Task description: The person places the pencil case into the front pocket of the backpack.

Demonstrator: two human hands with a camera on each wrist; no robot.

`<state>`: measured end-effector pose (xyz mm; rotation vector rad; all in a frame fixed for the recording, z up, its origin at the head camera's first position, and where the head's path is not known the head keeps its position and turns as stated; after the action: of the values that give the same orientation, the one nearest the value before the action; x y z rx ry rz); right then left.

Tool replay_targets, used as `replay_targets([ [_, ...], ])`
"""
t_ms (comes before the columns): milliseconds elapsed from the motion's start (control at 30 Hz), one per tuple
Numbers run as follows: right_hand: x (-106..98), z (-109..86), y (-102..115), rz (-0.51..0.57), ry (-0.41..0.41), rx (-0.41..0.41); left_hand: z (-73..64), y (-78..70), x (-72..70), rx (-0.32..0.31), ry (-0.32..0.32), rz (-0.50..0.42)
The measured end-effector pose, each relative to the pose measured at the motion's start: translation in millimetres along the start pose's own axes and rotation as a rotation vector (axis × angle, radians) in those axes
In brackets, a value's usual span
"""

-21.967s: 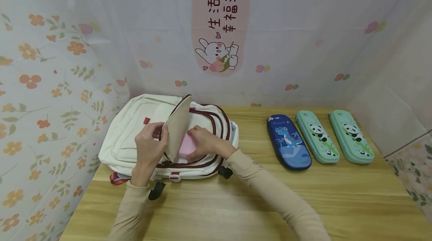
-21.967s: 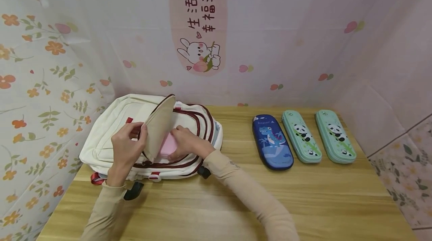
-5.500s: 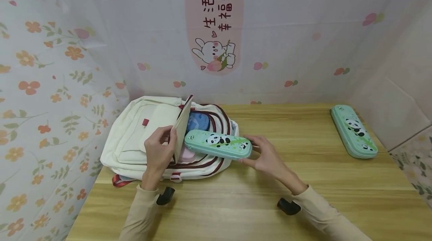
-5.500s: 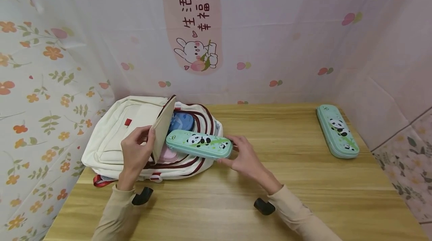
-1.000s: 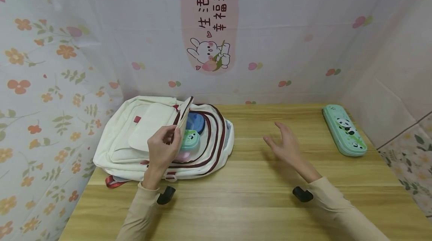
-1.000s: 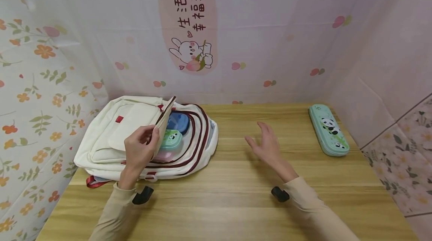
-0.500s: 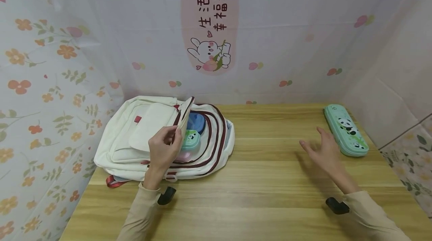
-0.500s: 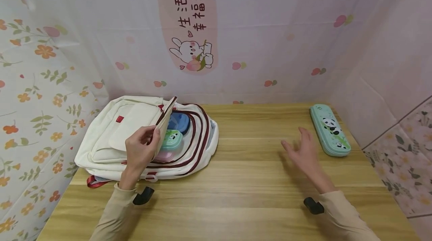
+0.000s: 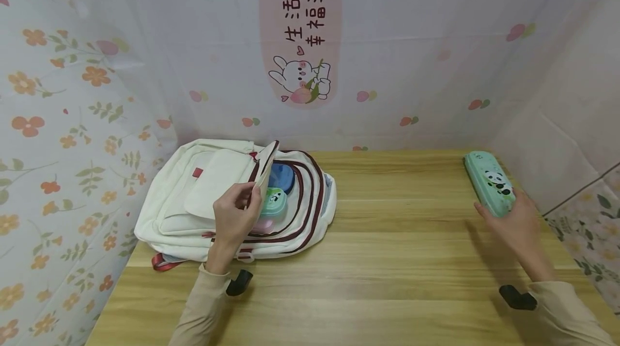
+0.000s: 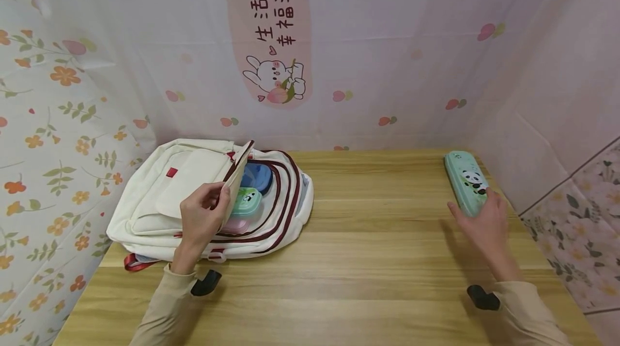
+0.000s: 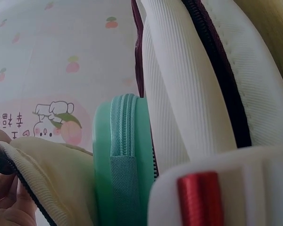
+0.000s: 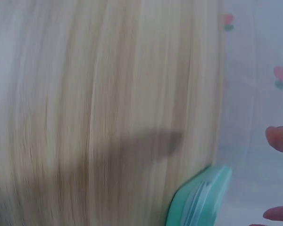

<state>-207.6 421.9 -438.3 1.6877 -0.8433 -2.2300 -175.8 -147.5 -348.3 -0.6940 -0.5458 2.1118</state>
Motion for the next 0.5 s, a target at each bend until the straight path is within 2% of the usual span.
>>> replay_targets([
  [100,-5,2.6,-12,-0.011,-0.011,0.041,0.2,-0.1,0.1,-0.007,0.006,-0.005],
  [333,-7,4.1,-38,-0.042,0.024,0.127,-0.6,2.1,0.4,-0.011,0.005,0.002],
  [500,-4,5.1,-48,-0.054,0.044,0.156,-7.9,27.2,5.1,-0.017,0.004,-0.005],
])
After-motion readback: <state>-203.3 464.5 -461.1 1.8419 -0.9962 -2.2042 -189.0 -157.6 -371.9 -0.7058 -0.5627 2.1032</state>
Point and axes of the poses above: each hand's wrist, its own z-axis towards the middle knuckle, its own x-axis out of the palm, y = z × x, the point moved 6 cm from there along z, towards the middle knuckle, and after that the axes turned 1 degree about x, right-handed, at the moved point
